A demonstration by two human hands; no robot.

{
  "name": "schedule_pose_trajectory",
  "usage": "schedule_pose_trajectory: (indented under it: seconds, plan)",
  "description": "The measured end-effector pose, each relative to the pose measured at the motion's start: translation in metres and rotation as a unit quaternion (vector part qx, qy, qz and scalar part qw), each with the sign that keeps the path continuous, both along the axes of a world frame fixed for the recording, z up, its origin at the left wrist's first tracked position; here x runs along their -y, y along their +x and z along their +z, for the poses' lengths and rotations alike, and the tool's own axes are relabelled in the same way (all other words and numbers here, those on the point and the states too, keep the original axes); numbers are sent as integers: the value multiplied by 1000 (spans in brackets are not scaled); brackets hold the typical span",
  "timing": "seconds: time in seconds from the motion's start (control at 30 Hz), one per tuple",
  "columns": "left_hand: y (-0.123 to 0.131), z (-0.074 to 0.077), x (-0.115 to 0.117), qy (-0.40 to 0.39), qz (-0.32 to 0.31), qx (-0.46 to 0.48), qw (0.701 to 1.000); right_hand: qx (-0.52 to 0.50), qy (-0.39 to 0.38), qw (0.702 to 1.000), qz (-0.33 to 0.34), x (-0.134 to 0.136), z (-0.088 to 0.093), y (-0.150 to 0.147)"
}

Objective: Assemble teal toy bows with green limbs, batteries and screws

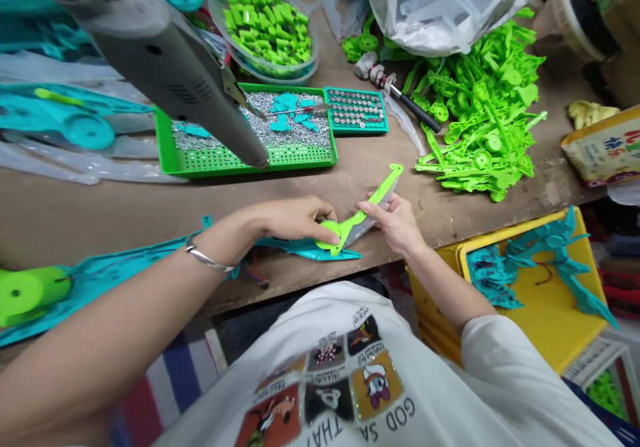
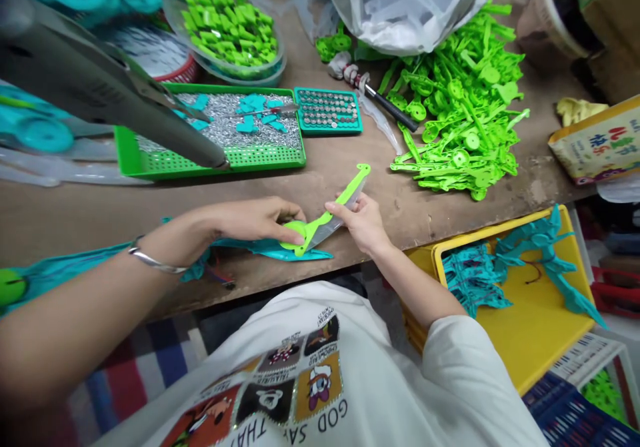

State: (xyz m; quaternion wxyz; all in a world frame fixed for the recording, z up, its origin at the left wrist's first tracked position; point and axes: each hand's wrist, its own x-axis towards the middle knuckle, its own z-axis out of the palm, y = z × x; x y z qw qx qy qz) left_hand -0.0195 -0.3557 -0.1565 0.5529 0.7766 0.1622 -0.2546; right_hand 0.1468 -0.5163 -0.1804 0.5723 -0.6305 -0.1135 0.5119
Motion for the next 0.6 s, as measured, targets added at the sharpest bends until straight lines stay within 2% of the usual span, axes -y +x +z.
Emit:
schedule_pose_trajectory:
  seconds: [0.17, 0.37, 0.6]
  plan:
    - [-2, -5, 3, 19, 13, 28, 999, 18, 13, 1000, -13, 0, 0, -4]
    - [-4, -10, 4, 5, 72, 51, 996, -55, -8, 997, 45, 3, -1, -12]
    - [-4, 1, 3, 53, 52, 79, 994, -30, 13, 999, 9, 7, -2, -20]
